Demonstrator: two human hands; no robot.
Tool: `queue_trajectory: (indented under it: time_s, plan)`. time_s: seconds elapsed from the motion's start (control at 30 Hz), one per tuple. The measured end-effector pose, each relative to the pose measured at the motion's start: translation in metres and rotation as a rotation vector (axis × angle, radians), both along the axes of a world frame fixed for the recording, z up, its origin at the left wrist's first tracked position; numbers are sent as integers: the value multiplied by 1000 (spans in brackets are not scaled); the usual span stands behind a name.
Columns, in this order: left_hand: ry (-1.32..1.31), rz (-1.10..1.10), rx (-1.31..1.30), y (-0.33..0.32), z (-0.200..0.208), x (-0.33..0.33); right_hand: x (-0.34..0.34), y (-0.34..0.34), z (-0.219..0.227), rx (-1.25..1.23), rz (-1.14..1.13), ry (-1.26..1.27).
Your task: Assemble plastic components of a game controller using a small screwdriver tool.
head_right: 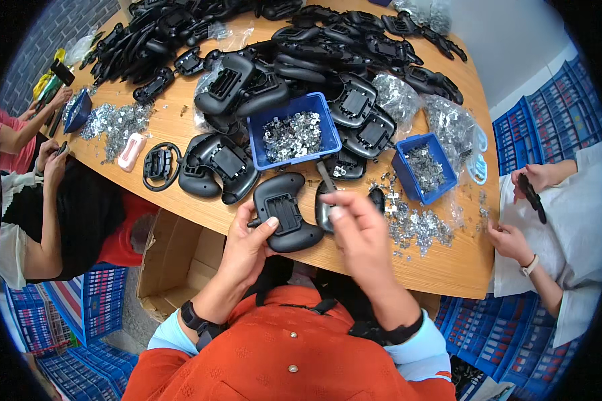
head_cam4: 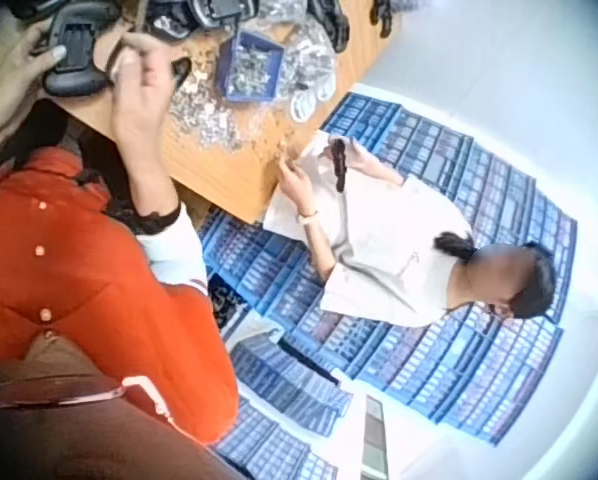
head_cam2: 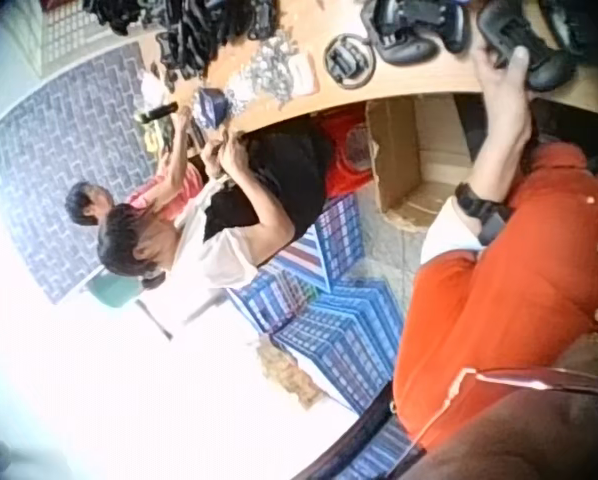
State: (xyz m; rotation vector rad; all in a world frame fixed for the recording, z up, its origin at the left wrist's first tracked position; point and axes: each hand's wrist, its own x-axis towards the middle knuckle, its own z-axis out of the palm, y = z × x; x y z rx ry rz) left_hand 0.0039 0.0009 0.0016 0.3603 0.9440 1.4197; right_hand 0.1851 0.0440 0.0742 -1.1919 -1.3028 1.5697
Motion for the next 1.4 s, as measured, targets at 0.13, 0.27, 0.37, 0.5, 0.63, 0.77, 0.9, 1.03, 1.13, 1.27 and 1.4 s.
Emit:
queue_trajectory:
  time_s: [0.13, 0.27, 0.37, 0.5, 0.63, 0.77, 0.9, 1.03, 1.13, 1.27, 1.4]
  plan:
    - [-35, -93, 24, -1, 4, -6, 22, -3, 47, 20, 124, 391]
    - [-48, -122, 28, -2, 11, -18, 20, -28, 95, 25, 389, 712]
    - [105, -127, 28, -1, 15, -26, 10, -29, 109, 68, 554, 957]
    - [200, -211, 68, 8, 45, -35, -7, -47, 120, 442, 454, 1160]
    - [366, -162, 78, 16, 40, -71, -14, -35, 120, 532, 493, 1260]
    - [319, -130, 183, 84, 61, -67, 12, -51, 140, 323, 473, 1133]
    - [309, -168, 360, 140, 91, -58, 24, -63, 135, 399, 439, 1167]
    - [986, 179, 558, 184, 102, -78, -4, -37, 133, 639, 478, 1317]
    - [1446, 258, 412, 180, 86, -142, -10, -39, 127, 687, 527, 1374]
    - [1619, 77, 125, 174, 57, -166, -8, -43, 129, 461, 564, 1346]
    - [1657, 60, 142, 180, 64, -158, -14, -39, 138, 572, 432, 1263]
